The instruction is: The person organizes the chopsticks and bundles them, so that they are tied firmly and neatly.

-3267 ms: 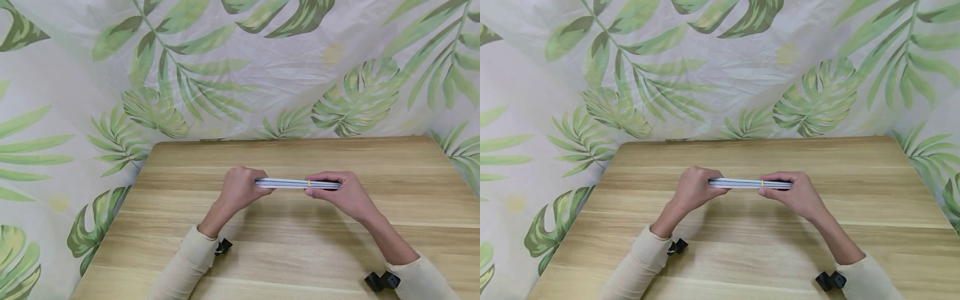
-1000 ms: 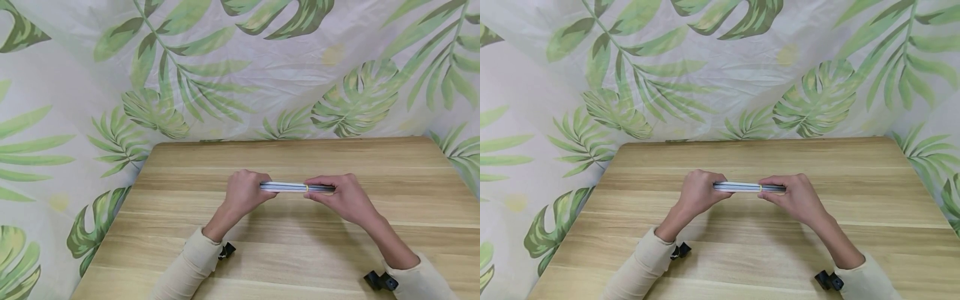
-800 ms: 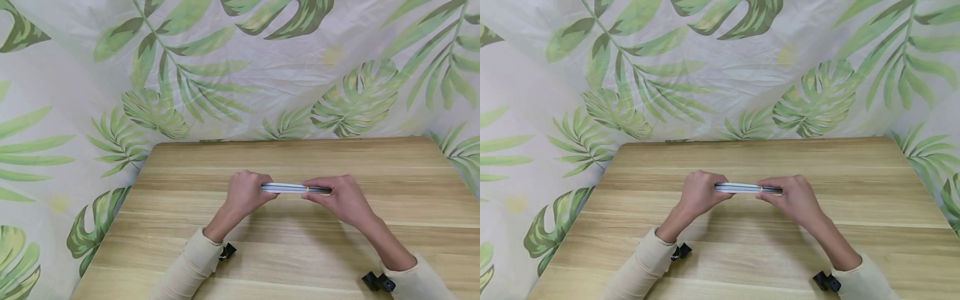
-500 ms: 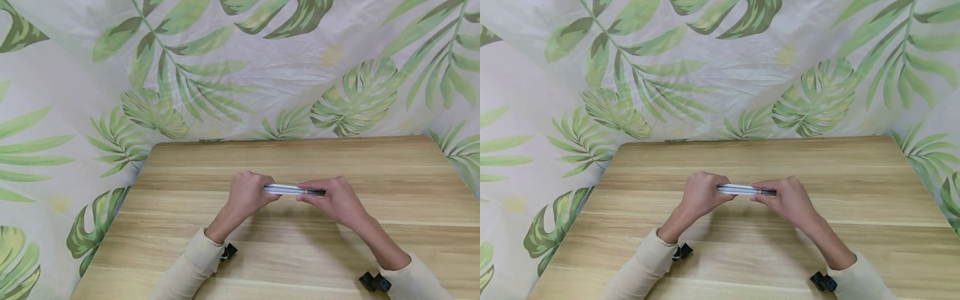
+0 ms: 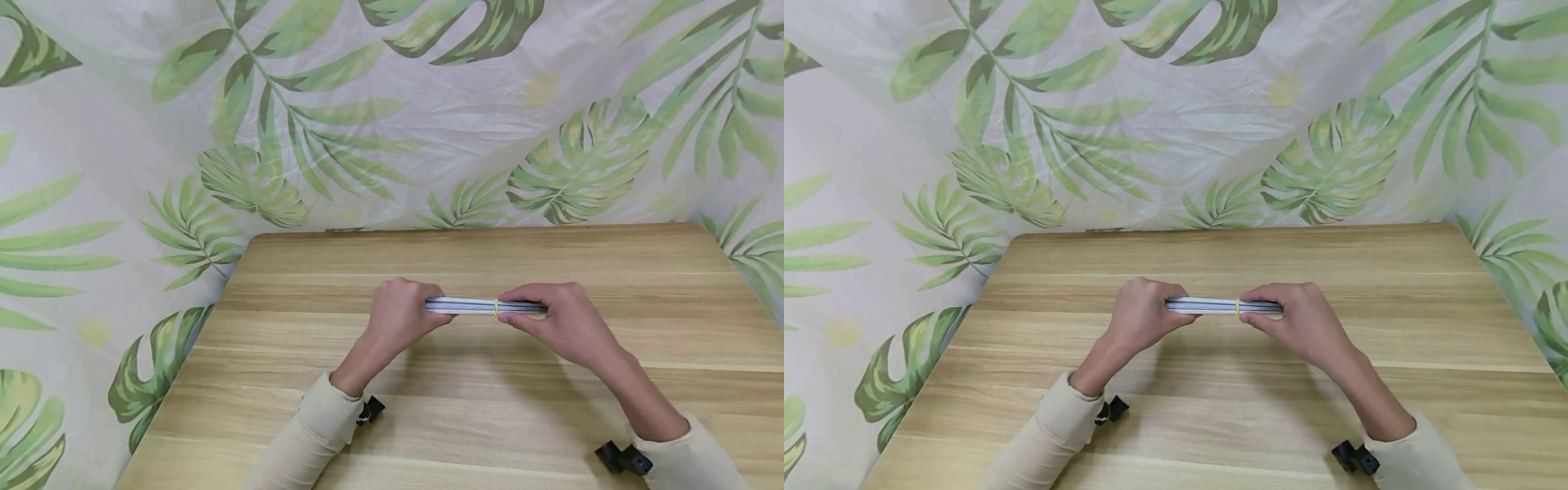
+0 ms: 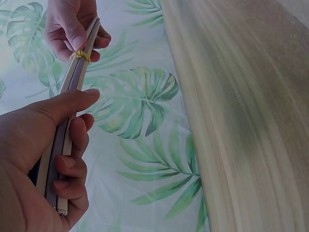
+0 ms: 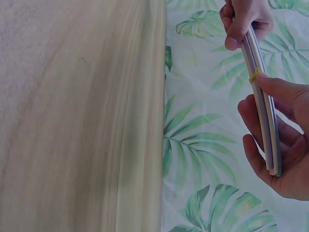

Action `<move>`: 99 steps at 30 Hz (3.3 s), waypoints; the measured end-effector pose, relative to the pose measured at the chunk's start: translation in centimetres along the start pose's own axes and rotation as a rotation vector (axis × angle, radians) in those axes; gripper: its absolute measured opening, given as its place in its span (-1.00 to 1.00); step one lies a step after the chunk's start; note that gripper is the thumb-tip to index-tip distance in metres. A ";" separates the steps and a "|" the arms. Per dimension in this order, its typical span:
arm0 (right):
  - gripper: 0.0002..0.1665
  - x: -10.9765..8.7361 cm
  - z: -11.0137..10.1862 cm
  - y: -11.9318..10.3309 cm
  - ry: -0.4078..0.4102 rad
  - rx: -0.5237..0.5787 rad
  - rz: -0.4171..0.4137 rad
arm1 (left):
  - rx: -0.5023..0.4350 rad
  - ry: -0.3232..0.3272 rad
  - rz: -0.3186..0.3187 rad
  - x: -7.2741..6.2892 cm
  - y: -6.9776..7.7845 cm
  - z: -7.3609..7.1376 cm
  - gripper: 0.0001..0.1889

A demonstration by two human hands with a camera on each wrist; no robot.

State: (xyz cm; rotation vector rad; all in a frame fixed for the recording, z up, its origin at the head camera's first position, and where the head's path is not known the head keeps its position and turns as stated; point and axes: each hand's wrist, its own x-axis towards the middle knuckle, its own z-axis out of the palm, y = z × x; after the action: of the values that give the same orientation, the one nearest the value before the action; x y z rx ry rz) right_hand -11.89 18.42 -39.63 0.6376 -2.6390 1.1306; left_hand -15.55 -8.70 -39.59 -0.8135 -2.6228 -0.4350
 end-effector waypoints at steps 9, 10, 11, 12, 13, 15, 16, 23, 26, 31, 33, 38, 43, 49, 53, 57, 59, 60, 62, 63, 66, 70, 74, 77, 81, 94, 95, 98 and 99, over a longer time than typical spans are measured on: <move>-0.70 -0.2 1.0 -0.1 0.059 -0.004 -0.080 | 0.024 0.013 0.014 -0.1 0.2 0.2 -0.77; -0.69 -0.2 1.1 -0.1 0.056 -0.003 -0.082 | 0.022 0.012 0.016 -0.1 0.3 0.2 -0.77; -0.69 -0.2 1.2 -0.2 0.056 -0.004 -0.083 | 0.021 0.011 0.017 -0.1 0.3 0.3 -0.77; -0.69 -0.2 1.2 -0.2 0.057 -0.005 -0.085 | 0.021 0.009 0.016 -0.1 0.4 0.3 -0.77; -0.68 -0.2 1.3 -0.2 0.059 -0.006 -0.089 | 0.020 0.008 0.015 -0.2 0.4 0.3 -0.77; -0.68 -0.3 1.5 -0.3 0.068 -0.009 -0.098 | 0.018 0.008 0.012 -0.2 0.5 0.3 -0.78; -0.67 -0.3 1.5 -0.3 0.073 -0.009 -0.104 | 0.020 0.009 0.010 -0.3 0.5 0.4 -0.78; -0.65 -0.3 2.6 -0.4 0.075 0.000 -0.127 | 0.034 0.000 0.045 -0.3 0.8 0.6 -0.78; -0.63 -0.2 2.8 -0.5 0.042 -0.003 -0.105 | 0.018 -0.017 0.056 -0.3 1.0 0.7 -0.79; -0.61 -0.1 2.3 -0.8 0.002 -0.019 -0.049 | 0.004 -0.024 0.044 -0.3 1.1 0.6 -0.79; -0.60 -0.1 2.0 -0.8 -0.019 -0.024 -0.027 | 0.001 -0.026 0.041 -0.3 1.1 0.6 -0.79; -0.58 -0.1 0.7 -0.6 -0.066 -0.034 0.036 | -0.011 -0.029 0.019 -0.2 0.8 0.5 -0.77; -0.65 -0.4 -0.7 0.0 -0.063 -0.044 0.061 | -0.021 -0.032 -0.006 -0.3 0.4 0.2 -0.78; -0.71 -0.9 -1.5 0.8 -0.044 -0.050 0.055 | -0.037 -0.028 -0.010 -0.3 0.1 -0.1 -0.75; -0.73 -1.3 -2.0 1.1 -0.041 -0.039 0.058 | -0.029 -0.032 -0.005 -0.3 -0.2 -0.1 -0.68; -0.76 -1.8 -2.2 1.5 -0.042 -0.010 0.064 | -0.032 -0.053 -0.007 -0.4 -0.4 -0.3 -0.64; -0.77 -2.0 -2.2 1.8 -0.043 0.010 0.070 | -0.042 -0.066 -0.012 -0.4 -0.5 -0.3 -0.65; -0.77 -2.0 -2.2 2.0 -0.041 0.019 0.073 | -0.050 -0.073 -0.014 -0.5 -0.6 -0.4 -0.66; -0.78 -2.2 -2.3 2.3 -0.039 0.034 0.088 | -0.081 -0.088 -0.022 -0.5 -0.7 -0.4 -0.70; -0.78 -2.3 -2.3 2.4 -0.041 0.042 0.094 | -0.102 -0.097 -0.027 -0.6 -0.7 -0.5 -0.72; -0.79 -2.5 -2.5 2.6 -0.046 0.069 0.120 | -0.166 -0.124 -0.034 -0.7 -0.9 -0.5 -0.77; -0.80 -2.8 -2.6 2.9 -0.058 0.084 0.140 | -0.252 -0.178 -0.031 -0.9 -1.3 -0.7 -0.81; -0.81 -2.9 -2.5 3.1 -0.064 0.072 0.152 | -0.345 -0.249 -0.024 -1.1 -1.9 -0.9 -0.84; -0.80 -2.9 -2.4 3.2 -0.073 0.072 0.165 | -0.399 -0.288 -0.031 -1.4 -2.4 -0.9 -0.80; -0.79 -2.9 -2.0 3.4 -0.101 0.080 0.179 | -0.433 -0.300 -0.054 -1.9 -3.1 -0.7 -0.78; -0.81 -1.9 -0.5 4.6 -0.159 0.042 0.133 | -0.364 -0.279 -0.048 -2.5 -4.3 0.9 -0.81; -0.81 -1.8 -0.4 4.7 -0.163 0.041 0.131 | -0.362 -0.280 -0.047 -2.5 -4.4 1.1 -0.81; -0.81 -1.5 -0.1 5.1 -0.173 0.042 0.116 | -0.358 -0.281 -0.042 -2.4 -4.7 1.4 -0.81; -0.81 -1.4 -0.1 5.2 -0.177 0.040 0.110 | -0.353 -0.282 -0.037 -2.3 -4.8 1.5 -0.81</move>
State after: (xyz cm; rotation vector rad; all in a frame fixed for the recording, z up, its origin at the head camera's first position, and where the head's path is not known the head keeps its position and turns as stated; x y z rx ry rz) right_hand -13.05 22.09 -43.40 0.6334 -2.8388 1.2114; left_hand -16.92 -12.99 -42.75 -0.9982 -2.8658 -0.8698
